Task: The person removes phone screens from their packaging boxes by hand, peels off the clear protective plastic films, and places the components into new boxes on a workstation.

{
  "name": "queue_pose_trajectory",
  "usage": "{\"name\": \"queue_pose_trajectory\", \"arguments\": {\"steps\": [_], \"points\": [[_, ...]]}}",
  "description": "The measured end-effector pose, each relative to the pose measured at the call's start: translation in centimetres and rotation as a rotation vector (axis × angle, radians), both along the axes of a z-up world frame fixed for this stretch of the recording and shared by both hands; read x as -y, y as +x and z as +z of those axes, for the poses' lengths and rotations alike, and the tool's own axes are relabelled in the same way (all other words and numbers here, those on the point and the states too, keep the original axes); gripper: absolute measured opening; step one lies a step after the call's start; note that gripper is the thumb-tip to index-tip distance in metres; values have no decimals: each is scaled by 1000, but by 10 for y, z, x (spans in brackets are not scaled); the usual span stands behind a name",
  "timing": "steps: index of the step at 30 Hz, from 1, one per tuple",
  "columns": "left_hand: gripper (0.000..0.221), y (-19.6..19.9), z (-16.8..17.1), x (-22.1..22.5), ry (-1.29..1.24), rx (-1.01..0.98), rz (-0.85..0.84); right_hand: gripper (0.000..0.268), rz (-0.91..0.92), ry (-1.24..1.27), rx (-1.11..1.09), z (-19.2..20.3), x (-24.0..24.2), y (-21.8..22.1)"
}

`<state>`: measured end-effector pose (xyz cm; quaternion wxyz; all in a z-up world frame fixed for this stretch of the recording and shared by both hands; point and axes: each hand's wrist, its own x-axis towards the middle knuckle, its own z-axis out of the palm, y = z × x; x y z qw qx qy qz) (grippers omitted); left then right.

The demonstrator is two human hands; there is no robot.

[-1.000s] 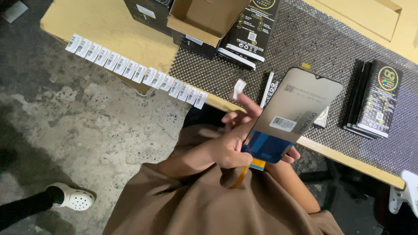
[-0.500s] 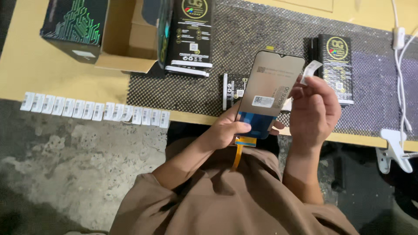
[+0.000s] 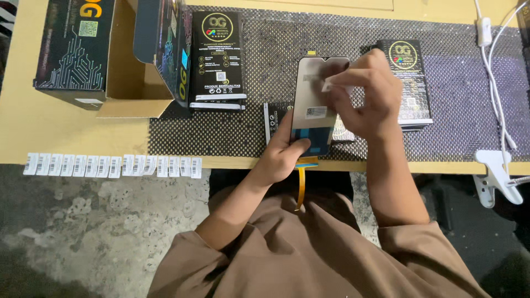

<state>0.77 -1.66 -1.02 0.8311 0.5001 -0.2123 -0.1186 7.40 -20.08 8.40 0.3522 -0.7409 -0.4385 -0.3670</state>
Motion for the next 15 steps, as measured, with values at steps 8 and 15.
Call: {"name": "queue_pose_trajectory", "arguments": {"steps": [8,15], "points": [[71,5,-26,5,-17,99,75,14,-21,79,-9,-9,-26,-11],[67,6,-15,0,15,148,113,19,-42,115,-46,-17,-32,-11]]}}
